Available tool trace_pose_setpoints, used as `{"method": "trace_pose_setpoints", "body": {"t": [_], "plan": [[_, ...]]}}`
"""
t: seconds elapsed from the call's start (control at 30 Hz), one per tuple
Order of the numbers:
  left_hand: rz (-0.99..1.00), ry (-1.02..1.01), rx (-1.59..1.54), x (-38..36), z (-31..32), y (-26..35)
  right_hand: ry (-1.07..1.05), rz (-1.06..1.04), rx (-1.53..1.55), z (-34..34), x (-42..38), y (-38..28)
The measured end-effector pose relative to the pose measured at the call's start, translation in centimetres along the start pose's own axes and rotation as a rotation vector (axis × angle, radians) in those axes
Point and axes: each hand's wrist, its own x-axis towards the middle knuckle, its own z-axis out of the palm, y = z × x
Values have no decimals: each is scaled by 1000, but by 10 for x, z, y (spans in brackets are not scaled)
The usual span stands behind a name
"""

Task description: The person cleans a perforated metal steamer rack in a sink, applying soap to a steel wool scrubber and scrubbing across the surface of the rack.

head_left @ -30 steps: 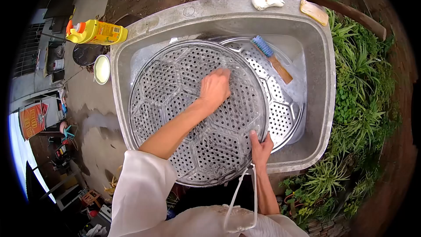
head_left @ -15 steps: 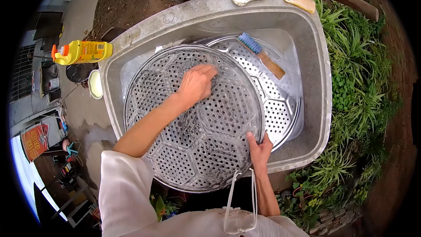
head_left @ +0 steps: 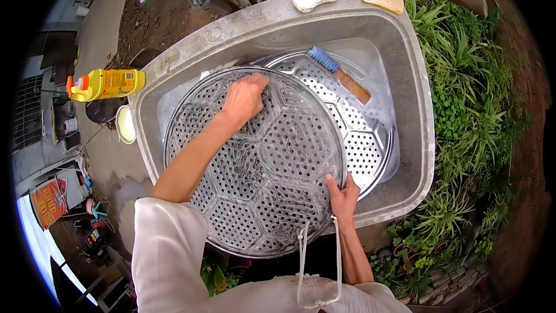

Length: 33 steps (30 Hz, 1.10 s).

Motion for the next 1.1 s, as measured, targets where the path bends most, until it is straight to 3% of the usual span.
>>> {"method": "trace_pose_setpoints", "body": {"t": [0.03,0.1,0.13,0.17,0.23,0.27,0.43,0.53,0.63,0.77,0.83,0.9,1.0,1.1], "plan": [[57,48,-11,-10,6,8,11,-13,26,2,-1,0],[394,66,-120,-39,12,30,-3,9,5,1,-2,-2],[414,67,-115,-41,13,27,-12,25,-20,-1,-2,-3],[413,64,-120,-39,11,21,-12,30,-23,-1,-6,-4],[145,-19,-6,-6,5,0,-7,15,-16,-1,-1,-8],[75,65,14,7,7,-4,-12,18,-9,0,-1,-7],[307,27,-65,-22,8,16,7,40,38,0,-1,-8],[153,29,35,0,1,10,-25,25,3,0,0,-7],[102,15,38,-1,11,53,-39,78,-22,-3,-2,-9],[228,-28,-78,-15,26,125,-75,156,-113,-4,0,-13],[231,-47,-112,-2,27,107,-1,-2,-77,-1,-1,-4],[246,105,-256,-6,23,60,-15,35,-50,-2,-4,-4],[-25,134,-231,-43,3,-14,-9,30,35,2,0,-5],[-278,313,-43,-74,-32,-31,-44,52,57,0,-1,-9]]}}
